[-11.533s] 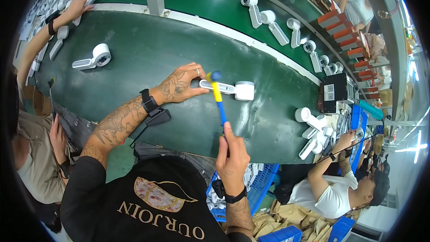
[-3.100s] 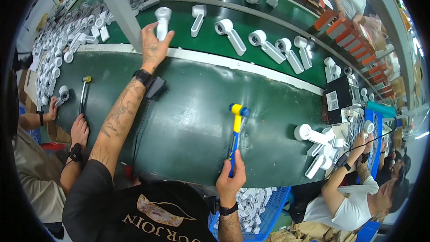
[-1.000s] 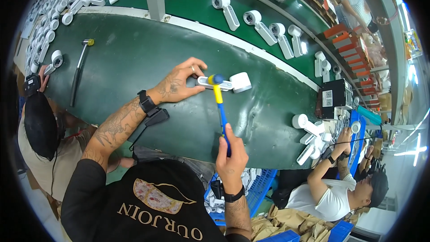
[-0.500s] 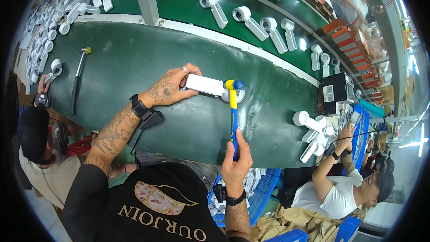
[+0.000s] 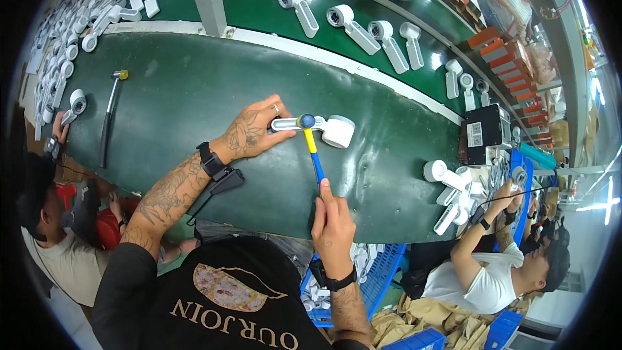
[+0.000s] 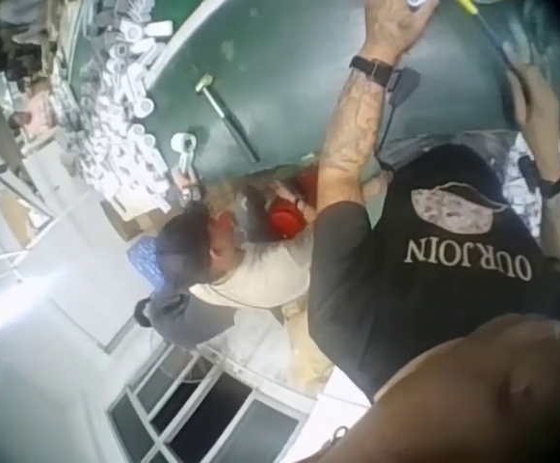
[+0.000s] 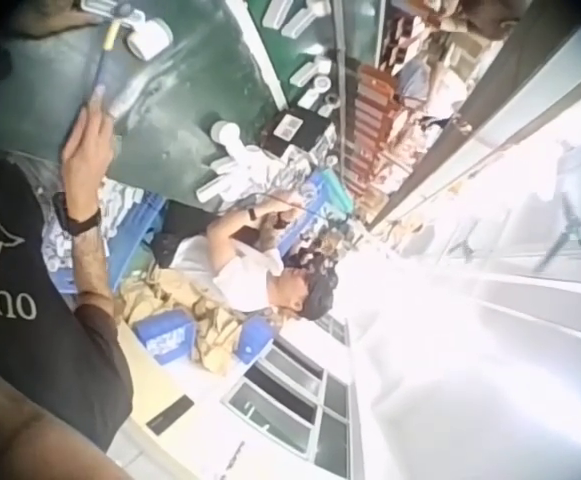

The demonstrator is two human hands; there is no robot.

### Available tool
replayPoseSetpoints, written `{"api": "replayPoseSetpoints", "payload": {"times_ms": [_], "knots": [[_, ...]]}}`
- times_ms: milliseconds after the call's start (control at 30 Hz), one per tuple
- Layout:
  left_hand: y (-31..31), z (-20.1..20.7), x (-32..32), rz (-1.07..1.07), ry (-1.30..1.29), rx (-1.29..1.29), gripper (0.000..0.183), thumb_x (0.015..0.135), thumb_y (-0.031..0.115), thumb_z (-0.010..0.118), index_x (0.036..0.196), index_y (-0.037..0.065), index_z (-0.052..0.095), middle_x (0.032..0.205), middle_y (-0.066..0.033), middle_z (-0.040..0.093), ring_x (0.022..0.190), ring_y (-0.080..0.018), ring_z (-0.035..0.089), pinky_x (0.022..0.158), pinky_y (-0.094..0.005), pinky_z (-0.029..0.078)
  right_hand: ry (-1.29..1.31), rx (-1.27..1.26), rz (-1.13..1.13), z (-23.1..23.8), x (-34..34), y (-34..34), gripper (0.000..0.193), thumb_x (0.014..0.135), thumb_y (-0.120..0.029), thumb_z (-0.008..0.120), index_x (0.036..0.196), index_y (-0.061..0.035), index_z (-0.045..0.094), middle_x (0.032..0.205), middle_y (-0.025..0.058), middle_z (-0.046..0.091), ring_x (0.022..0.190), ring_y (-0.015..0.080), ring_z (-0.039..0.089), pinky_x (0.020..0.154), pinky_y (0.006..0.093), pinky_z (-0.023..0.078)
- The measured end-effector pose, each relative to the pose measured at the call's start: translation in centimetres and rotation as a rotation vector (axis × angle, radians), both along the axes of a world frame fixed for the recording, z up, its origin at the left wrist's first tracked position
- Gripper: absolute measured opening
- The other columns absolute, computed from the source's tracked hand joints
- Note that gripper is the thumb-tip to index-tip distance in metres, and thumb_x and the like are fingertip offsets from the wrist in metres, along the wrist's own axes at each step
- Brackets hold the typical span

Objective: The person picks up a white plastic component from the conveyor belt, places it on the workbench, and strikes it with a small hammer. This process is repeated multiple times throughout the video.

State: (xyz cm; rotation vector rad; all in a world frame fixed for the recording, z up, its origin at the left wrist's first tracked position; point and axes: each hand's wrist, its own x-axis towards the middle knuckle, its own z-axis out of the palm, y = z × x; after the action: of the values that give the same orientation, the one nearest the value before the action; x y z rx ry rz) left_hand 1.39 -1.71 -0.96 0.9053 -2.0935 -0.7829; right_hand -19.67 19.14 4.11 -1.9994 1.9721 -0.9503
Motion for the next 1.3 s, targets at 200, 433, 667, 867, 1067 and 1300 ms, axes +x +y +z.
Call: {"api": "replayPoseSetpoints", "payload": {"times_ms": [200, 433, 667, 867, 1067, 1300], "knots": [[0.1, 1.1, -0.1, -0.012, 0.029, 0.065, 0.030, 0.094, 0.024, 0.087, 0.108, 0.004, 0.071, 0.101, -0.0077, 0.062, 0.080, -0.0245, 0.066, 0.072, -0.0373, 0.055, -0.077, -0.105, 0.024, 1.2, 0.3, 0.0, 0.042, 0.100, 0.005, 0.071, 0.142, -0.0016, 0.072, 0.092, 0.0155, 0.069, 0.076, 0.0282, 0.067, 0.070, 0.0362, 0.054], [1.0, 1.2, -0.9, 0.090, 0.038, 0.143, 0.029, 0.093, 0.024, 0.088, 0.110, 0.003, 0.077, 0.094, -0.0045, 0.061, 0.070, -0.0162, 0.061, 0.067, -0.0337, 0.052, -0.402, -0.024, -0.152, -1.1, -1.4, 1.2, 0.045, 0.105, 0.002, 0.067, 0.150, 0.0029, 0.063, 0.116, 0.0137, 0.074, 0.089, 0.0163, 0.068, 0.080, 0.0306, 0.057], [-3.9, 3.8, -5.4, 0.169, 0.360, 0.653, 0.032, 0.105, 0.030, 0.080, 0.117, 0.002, 0.072, 0.090, 0.0007, 0.073, 0.068, -0.0044, 0.061, 0.061, -0.0235, 0.049, -0.682, -0.099, -0.405, -5.8, -2.9, 1.9, 0.048, 0.110, -0.002, 0.062, 0.157, -0.0003, 0.055, 0.109, 0.0066, 0.071, 0.067, 0.0023, 0.051, 0.058, 0.0202, 0.041], [-22.3, 4.7, -5.9, 0.419, 0.128, 0.180, 0.043, 0.103, 0.039, 0.077, 0.122, 0.000, 0.074, 0.100, -0.0059, 0.075, 0.070, -0.0127, 0.067, 0.066, -0.0303, 0.054, -0.537, -0.106, -0.349, -5.8, -2.2, 1.8, 0.044, 0.101, 0.004, 0.070, 0.145, 0.0048, 0.066, 0.097, 0.0130, 0.071, 0.079, 0.0212, 0.067, 0.071, 0.0333, 0.054], [-30.3, 5.8, -9.0, 0.516, -0.276, -0.597, 0.051, 0.100, 0.047, 0.073, 0.133, 0.009, 0.073, 0.112, -0.0181, 0.079, 0.108, -0.0397, 0.074, 0.100, -0.0473, 0.058, -0.473, -0.105, -0.313, -6.6, -3.0, 2.2, 0.048, 0.106, 0.003, 0.065, 0.153, 0.0064, 0.057, 0.106, 0.0101, 0.076, 0.081, 0.0084, 0.066, 0.073, 0.0222, 0.054], [-21.8, 7.5, -22.9, 0.026, -0.700, -0.089, 0.069, 0.107, 0.070, 0.052, 0.152, 0.019, 0.062, 0.131, -0.0200, 0.075, 0.128, -0.0409, 0.069, 0.105, -0.0550, 0.055, -0.485, -0.114, -0.307, -7.4, -3.8, 2.4, 0.049, 0.107, 0.002, 0.065, 0.155, 0.0051, 0.055, 0.102, 0.0094, 0.076, 0.073, 0.0042, 0.061, 0.065, 0.0191, 0.048]]}}
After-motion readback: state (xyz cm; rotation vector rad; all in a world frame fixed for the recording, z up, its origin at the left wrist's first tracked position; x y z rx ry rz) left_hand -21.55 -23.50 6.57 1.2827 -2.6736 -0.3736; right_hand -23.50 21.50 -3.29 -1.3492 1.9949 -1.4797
